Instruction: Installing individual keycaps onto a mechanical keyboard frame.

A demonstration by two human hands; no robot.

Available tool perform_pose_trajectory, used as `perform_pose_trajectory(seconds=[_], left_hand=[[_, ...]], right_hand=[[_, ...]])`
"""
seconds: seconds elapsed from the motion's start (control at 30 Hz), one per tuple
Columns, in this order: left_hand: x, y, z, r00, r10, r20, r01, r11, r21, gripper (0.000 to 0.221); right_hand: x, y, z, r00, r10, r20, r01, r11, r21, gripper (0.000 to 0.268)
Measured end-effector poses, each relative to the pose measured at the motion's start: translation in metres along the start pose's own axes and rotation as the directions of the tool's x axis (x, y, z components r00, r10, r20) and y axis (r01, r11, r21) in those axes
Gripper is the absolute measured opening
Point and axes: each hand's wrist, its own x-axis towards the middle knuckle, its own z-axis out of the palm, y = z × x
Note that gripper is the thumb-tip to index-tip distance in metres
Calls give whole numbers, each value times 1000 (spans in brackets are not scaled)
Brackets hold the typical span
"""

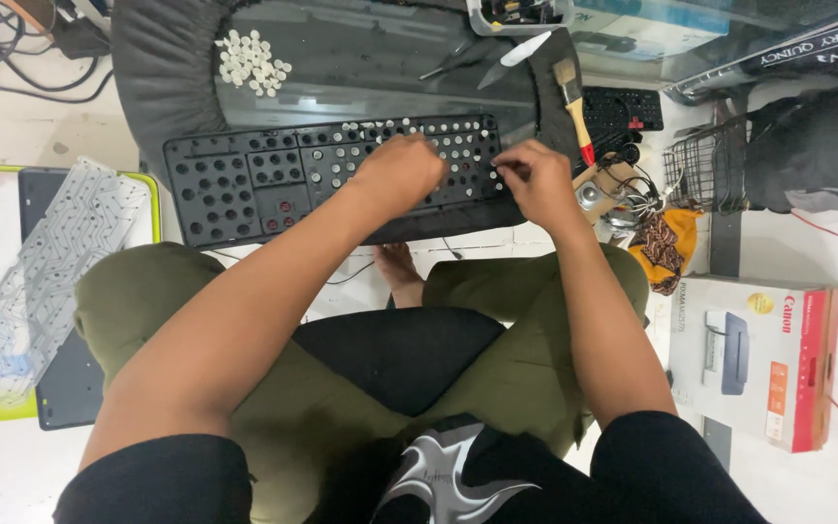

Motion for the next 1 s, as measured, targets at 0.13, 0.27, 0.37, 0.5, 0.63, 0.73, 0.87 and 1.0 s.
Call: perform_pose_trajectory(seconds=[0.13,0.27,0.37,0.5,0.63,0.73,0.87,1.0], left_hand=[[18,10,14,984,55,-170,-73,992,-105,18],[27,29,48,955,122,-271,-140,989,-48,9],[30,35,48,938,125,-324,-132,991,1,3],[34,37,45,949,116,-293,-128,991,-25,5],[33,41,24,972,87,-219,-109,990,-88,9],[33,39,25,973,50,-227,-80,989,-128,11],[42,6,37,960,-10,-280,16,1000,21,13],[34,-74,8,976,-216,-28,215,937,275,19]], right_hand=[[-5,-22,-9,997,-32,72,32,999,4,21],[-8,-18,-6,996,-29,85,35,997,-68,21],[-9,-24,-7,996,-16,85,25,994,-105,19],[-12,-26,-4,998,12,67,-5,994,-110,21],[-15,-24,-2,998,36,51,-31,996,-83,23],[-12,-22,1,998,52,37,-49,997,-64,22],[-15,-2,8,999,45,22,-44,999,-25,22],[-11,-7,5,989,99,107,-96,995,-33,19]])
